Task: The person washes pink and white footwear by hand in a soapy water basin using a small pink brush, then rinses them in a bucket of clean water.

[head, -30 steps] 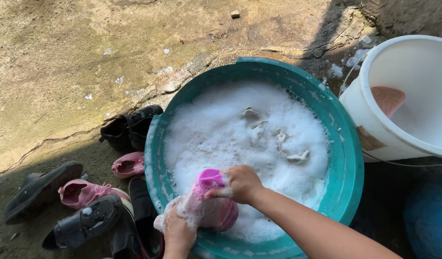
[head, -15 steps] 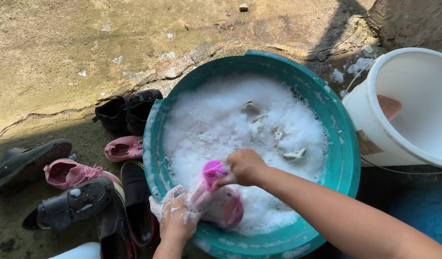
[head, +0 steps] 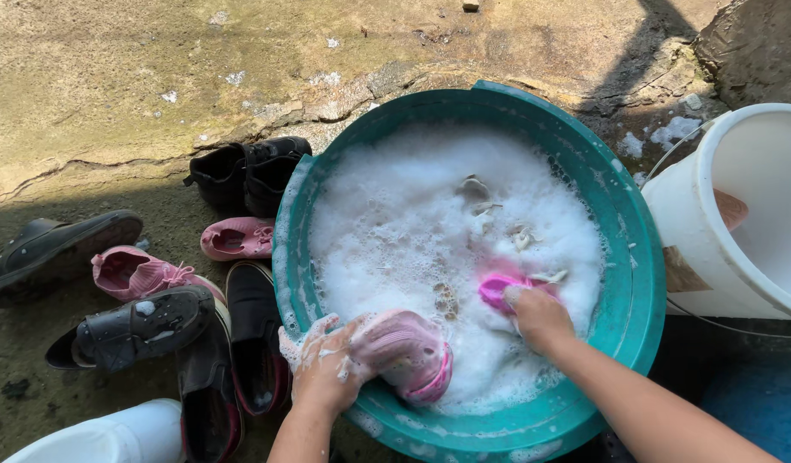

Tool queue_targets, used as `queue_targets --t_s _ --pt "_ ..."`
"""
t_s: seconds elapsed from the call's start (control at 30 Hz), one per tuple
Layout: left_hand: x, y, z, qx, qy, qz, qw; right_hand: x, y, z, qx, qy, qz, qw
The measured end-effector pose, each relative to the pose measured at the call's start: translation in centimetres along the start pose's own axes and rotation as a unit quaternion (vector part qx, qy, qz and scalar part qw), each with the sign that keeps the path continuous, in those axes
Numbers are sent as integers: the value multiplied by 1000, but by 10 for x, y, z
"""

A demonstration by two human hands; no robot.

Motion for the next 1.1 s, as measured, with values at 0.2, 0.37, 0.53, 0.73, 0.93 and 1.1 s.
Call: queue_targets --t_s 0.2,0.37,0.53,0.73,0.93,1.1 --pt "-7 1 -15 7 20 -32 999 44 19 -35 61 215 80 972" --pt "-1 -3 -6 50 60 -41 996 246 20 -46 68 259 -159 950" --pt "-7 -4 -8 -90 44 21 995 187 28 -49 108 304 -87 943" --pt "12 -2 18 4 96 -25 995 243 19 -16 117 309 -160 930" --pt "-4 -1 -11 -156 61 47 985 193 36 -34 91 311 -85 942" --pt "23 5 26 7 69 -80 994 235 17 -25 63 326 -189 924"
Point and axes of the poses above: each hand's wrist, its own y-axis towards the middle knuckle, its own z-axis out of the palm, x = y × z, the point moved 9 cm from there along y, towards the middle knuckle, and after that the axes turned 11 degrees about y, right-handed, at the moved point
